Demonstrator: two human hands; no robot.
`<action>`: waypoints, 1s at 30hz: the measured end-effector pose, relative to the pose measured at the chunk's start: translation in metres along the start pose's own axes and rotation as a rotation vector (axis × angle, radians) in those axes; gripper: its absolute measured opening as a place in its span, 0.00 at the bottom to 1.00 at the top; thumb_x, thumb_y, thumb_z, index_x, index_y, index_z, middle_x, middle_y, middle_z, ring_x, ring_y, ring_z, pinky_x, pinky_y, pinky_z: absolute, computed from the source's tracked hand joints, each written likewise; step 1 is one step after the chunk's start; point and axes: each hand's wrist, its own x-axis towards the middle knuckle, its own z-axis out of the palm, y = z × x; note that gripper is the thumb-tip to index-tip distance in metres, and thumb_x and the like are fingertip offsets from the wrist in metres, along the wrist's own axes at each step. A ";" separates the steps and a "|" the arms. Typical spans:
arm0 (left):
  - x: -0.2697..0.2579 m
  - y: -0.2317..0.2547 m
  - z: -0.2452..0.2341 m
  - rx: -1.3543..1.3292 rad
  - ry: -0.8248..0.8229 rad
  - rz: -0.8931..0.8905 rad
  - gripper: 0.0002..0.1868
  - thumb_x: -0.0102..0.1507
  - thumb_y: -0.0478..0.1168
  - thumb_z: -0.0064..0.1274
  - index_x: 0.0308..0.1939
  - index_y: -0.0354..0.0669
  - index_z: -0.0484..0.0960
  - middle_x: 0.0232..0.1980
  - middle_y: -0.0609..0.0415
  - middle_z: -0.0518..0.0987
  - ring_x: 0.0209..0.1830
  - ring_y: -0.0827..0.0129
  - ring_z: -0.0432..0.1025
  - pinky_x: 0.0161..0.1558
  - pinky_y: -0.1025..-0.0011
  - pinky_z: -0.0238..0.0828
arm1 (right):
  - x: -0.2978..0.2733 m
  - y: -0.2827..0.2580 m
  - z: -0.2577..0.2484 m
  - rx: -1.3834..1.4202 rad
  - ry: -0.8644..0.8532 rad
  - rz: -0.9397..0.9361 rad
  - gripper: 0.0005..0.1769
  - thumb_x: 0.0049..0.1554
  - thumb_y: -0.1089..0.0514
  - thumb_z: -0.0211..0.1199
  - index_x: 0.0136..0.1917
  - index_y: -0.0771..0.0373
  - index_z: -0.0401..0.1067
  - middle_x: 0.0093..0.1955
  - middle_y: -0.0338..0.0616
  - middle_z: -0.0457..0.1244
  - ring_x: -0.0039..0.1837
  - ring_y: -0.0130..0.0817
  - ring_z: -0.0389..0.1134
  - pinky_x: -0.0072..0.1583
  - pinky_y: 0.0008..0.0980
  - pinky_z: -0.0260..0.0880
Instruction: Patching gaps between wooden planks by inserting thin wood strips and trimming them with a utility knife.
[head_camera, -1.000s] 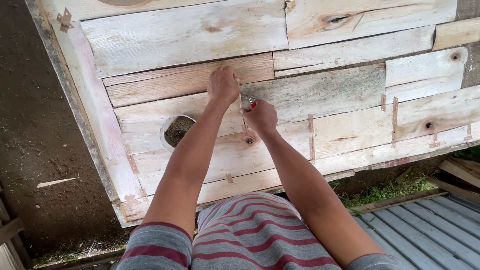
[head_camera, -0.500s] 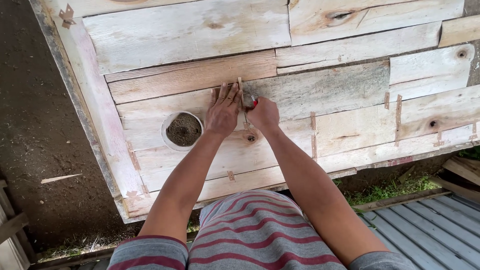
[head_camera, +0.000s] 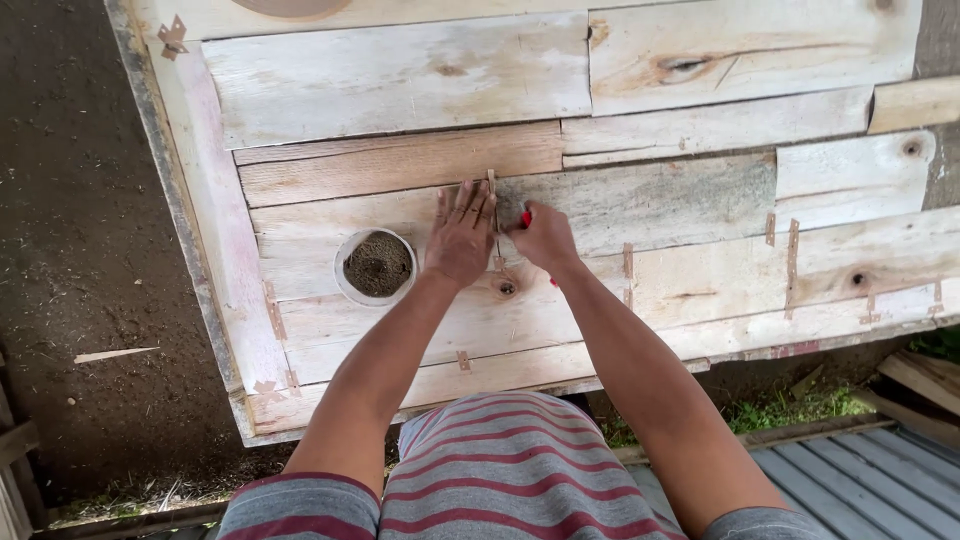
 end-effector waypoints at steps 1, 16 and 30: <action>0.002 0.004 0.002 0.002 0.007 -0.007 0.37 0.71 0.55 0.44 0.81 0.52 0.53 0.86 0.56 0.45 0.86 0.54 0.34 0.80 0.41 0.23 | 0.007 -0.004 -0.008 -0.004 0.000 -0.009 0.14 0.48 0.51 0.61 0.47 0.56 0.75 0.42 0.54 0.69 0.52 0.61 0.72 0.54 0.56 0.74; 0.005 0.015 0.031 -0.029 -0.081 -0.164 0.41 0.72 0.56 0.45 0.83 0.53 0.45 0.87 0.56 0.38 0.86 0.55 0.30 0.80 0.42 0.24 | 0.057 -0.013 -0.023 -0.215 0.106 -0.606 0.24 0.55 0.57 0.70 0.65 0.45 0.72 0.58 0.37 0.62 0.55 0.55 0.72 0.51 0.57 0.77; 0.009 0.033 -0.016 -0.101 -0.255 -0.290 0.41 0.71 0.54 0.44 0.84 0.56 0.43 0.87 0.61 0.34 0.86 0.60 0.25 0.80 0.43 0.17 | 0.064 -0.011 -0.027 -0.202 0.045 -0.605 0.15 0.56 0.53 0.69 0.56 0.47 0.72 0.52 0.38 0.66 0.52 0.60 0.72 0.51 0.62 0.75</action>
